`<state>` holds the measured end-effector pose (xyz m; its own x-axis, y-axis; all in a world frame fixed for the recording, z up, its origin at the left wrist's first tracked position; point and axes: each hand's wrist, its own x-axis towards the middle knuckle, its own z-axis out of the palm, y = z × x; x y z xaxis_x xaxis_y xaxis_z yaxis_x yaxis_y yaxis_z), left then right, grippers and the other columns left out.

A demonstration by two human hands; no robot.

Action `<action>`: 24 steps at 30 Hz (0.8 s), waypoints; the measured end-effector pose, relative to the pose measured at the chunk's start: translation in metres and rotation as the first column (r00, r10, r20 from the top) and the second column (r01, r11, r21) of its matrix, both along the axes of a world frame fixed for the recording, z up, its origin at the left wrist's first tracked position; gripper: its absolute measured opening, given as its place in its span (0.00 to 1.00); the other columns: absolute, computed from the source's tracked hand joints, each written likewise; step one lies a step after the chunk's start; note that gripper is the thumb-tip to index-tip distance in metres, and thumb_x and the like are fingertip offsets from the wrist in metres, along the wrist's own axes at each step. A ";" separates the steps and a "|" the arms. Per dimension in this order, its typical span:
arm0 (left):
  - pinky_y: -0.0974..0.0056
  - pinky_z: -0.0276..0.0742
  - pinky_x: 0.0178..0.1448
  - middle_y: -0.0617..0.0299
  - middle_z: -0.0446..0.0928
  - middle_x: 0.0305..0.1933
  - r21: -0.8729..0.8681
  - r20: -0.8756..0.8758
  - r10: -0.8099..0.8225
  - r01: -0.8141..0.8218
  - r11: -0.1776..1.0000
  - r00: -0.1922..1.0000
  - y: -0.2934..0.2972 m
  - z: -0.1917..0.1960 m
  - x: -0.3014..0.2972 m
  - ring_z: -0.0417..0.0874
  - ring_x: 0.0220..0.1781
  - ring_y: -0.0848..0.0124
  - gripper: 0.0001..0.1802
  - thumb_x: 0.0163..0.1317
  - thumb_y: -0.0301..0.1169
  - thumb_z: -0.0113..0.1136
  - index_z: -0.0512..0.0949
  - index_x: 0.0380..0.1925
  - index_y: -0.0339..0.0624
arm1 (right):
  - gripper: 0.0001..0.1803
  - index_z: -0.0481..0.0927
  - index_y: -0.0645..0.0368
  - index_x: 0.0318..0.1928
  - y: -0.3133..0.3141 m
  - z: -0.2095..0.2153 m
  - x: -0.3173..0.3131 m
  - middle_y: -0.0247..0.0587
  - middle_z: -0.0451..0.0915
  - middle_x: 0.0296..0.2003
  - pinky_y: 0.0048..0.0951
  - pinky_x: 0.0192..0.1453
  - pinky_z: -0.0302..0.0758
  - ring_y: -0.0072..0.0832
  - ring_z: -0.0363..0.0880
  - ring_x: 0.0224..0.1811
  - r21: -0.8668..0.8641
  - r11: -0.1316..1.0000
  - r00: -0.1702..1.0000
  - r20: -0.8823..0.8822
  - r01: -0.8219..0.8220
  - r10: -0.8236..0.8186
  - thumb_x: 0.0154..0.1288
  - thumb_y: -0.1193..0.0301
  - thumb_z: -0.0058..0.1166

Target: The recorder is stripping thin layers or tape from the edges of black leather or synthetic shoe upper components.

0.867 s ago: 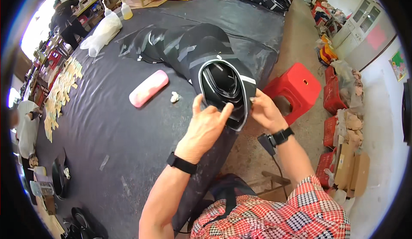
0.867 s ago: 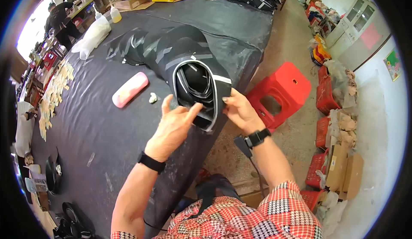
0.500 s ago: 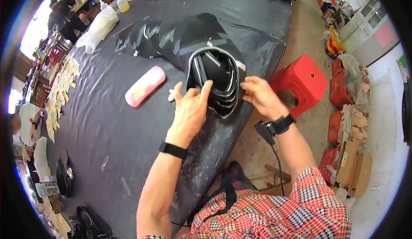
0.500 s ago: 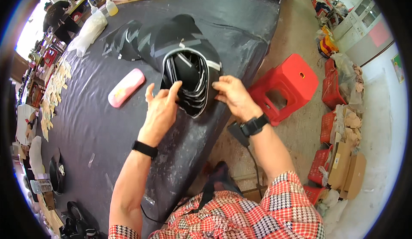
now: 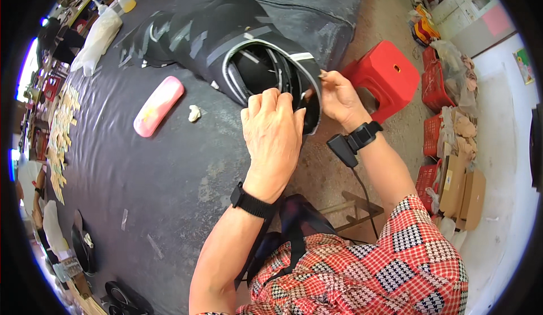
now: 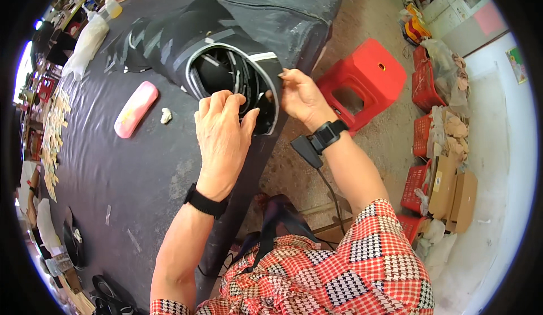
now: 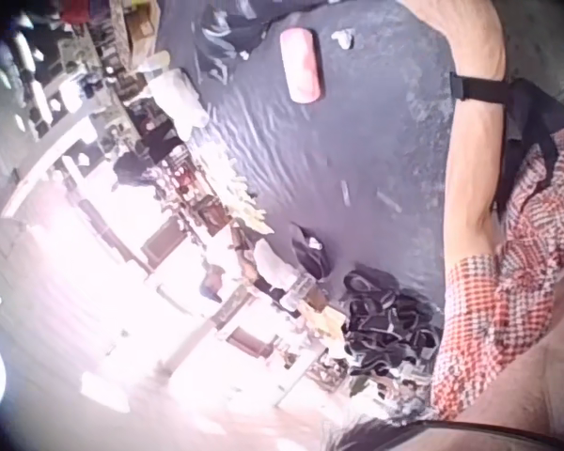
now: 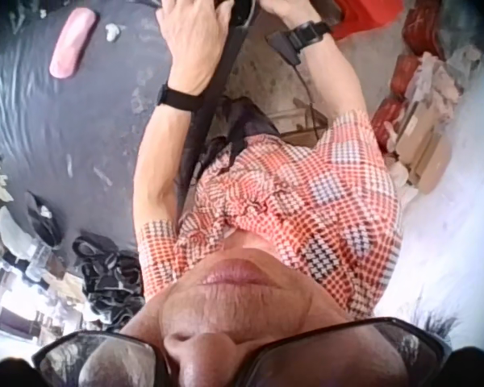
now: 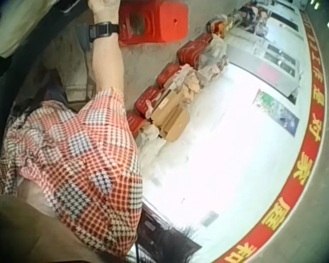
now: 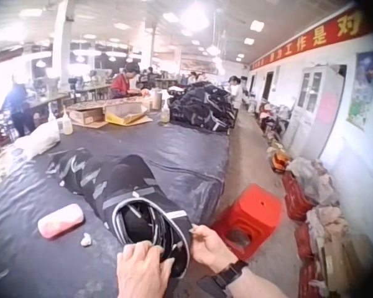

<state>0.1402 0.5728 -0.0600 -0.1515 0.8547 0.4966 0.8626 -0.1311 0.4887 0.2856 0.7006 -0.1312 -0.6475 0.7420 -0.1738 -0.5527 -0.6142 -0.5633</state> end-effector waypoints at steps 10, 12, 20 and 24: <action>0.56 0.63 0.49 0.58 0.72 0.39 -0.112 -0.270 0.088 -0.122 0.986 0.959 0.043 -0.011 0.021 0.69 0.46 0.58 0.09 0.42 0.27 0.60 0.76 0.27 0.38 | 0.09 0.75 0.56 0.38 -0.006 -0.005 -0.011 0.35 0.78 0.37 0.32 0.52 0.70 0.28 0.75 0.41 -0.167 0.985 0.996 -0.088 -0.036 0.021 0.55 0.74 0.49; 0.57 0.63 0.50 0.58 0.73 0.39 -0.063 -0.219 0.127 -0.144 0.988 0.967 0.048 -0.015 0.017 0.69 0.46 0.58 0.05 0.44 0.26 0.58 0.78 0.23 0.38 | 0.08 0.75 0.56 0.38 -0.005 -0.010 -0.011 0.34 0.78 0.36 0.31 0.51 0.70 0.27 0.75 0.40 -0.172 0.984 0.996 -0.084 -0.037 0.023 0.55 0.74 0.49; 0.57 0.64 0.52 0.57 0.73 0.42 -0.220 -0.027 0.009 -0.015 0.975 1.000 0.051 -0.020 -0.008 0.69 0.48 0.56 0.10 0.45 0.30 0.63 0.79 0.28 0.36 | 0.06 0.75 0.56 0.36 -0.007 -0.006 -0.016 0.33 0.77 0.34 0.29 0.46 0.70 0.25 0.74 0.37 -0.136 0.990 0.999 -0.043 -0.027 0.021 0.56 0.74 0.50; 0.55 0.60 0.61 0.57 0.70 0.51 -0.237 -0.116 -0.130 0.100 0.966 0.985 0.018 -0.011 -0.009 0.64 0.58 0.56 0.20 0.44 0.32 0.66 0.77 0.40 0.40 | 0.07 0.74 0.56 0.38 -0.006 -0.006 -0.014 0.32 0.76 0.34 0.28 0.44 0.69 0.22 0.73 0.36 -0.036 0.999 0.998 0.064 -0.011 0.013 0.57 0.73 0.51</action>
